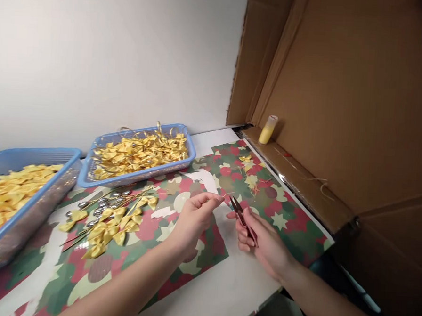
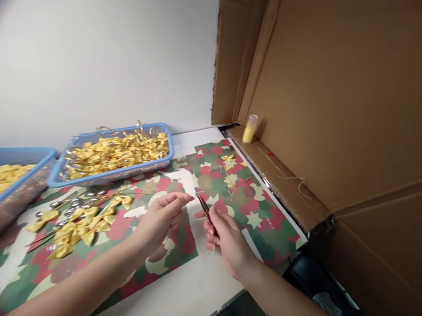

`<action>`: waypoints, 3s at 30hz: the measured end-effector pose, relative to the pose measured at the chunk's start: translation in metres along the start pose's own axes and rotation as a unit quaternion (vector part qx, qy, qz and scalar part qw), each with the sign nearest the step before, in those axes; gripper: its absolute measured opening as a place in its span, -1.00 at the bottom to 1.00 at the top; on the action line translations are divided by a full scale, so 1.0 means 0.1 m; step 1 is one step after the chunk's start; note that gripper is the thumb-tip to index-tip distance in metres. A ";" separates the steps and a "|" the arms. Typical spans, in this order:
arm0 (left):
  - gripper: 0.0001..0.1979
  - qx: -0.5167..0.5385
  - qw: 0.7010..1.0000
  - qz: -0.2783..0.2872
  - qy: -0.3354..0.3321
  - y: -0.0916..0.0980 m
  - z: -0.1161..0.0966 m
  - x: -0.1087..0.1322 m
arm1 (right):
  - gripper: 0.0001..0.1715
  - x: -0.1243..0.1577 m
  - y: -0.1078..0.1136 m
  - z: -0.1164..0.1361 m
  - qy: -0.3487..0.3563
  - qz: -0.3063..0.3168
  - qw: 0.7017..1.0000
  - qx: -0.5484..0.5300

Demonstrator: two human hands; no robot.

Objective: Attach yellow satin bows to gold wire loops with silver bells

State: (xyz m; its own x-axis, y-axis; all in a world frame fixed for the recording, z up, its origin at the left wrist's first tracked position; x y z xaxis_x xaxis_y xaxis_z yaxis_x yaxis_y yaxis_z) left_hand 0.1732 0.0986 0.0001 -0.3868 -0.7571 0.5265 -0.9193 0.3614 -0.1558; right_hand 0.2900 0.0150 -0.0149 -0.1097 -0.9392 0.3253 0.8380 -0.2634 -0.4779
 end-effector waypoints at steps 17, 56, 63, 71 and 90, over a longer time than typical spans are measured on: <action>-0.75 -0.064 0.997 0.028 -0.020 -0.48 -0.02 -0.37 | -0.44 -0.11 0.38 0.07 -0.034 -0.052 0.995 -0.082; -0.77 0.149 0.974 0.032 -0.168 0.62 -0.55 0.52 | -0.82 -0.34 -0.34 0.28 0.310 0.040 0.644 0.698; -0.82 0.044 0.981 0.017 -0.190 0.80 -0.24 0.85 | -0.43 0.14 -1.13 -0.65 -0.187 0.230 0.954 0.034; -0.85 -0.215 0.921 0.100 -0.308 0.61 0.02 1.31 | -0.75 0.15 -1.39 -0.85 -0.207 0.125 0.965 -0.101; -0.79 -0.550 0.667 -0.238 -0.443 1.17 -0.13 1.27 | -0.72 -0.42 -1.14 0.04 0.082 0.075 0.994 0.006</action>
State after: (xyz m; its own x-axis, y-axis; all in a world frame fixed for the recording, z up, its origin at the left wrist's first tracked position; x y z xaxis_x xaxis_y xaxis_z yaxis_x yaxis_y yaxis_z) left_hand 0.0178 0.0516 0.0592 -0.4094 -0.7772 -0.4778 -0.5314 -0.2226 0.8174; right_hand 0.2014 0.0856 0.0286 -0.0686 -0.9911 0.1137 0.8573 -0.1168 -0.5013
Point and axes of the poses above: each hand's wrist, its own x-axis away from the middle knuckle, its own y-axis out of the back of the hand, z = x × y, the point moved 6 cm from there along -x, towards the middle knuckle, and after that the axes turned 7 degrees about y, right-handed, at the moved point
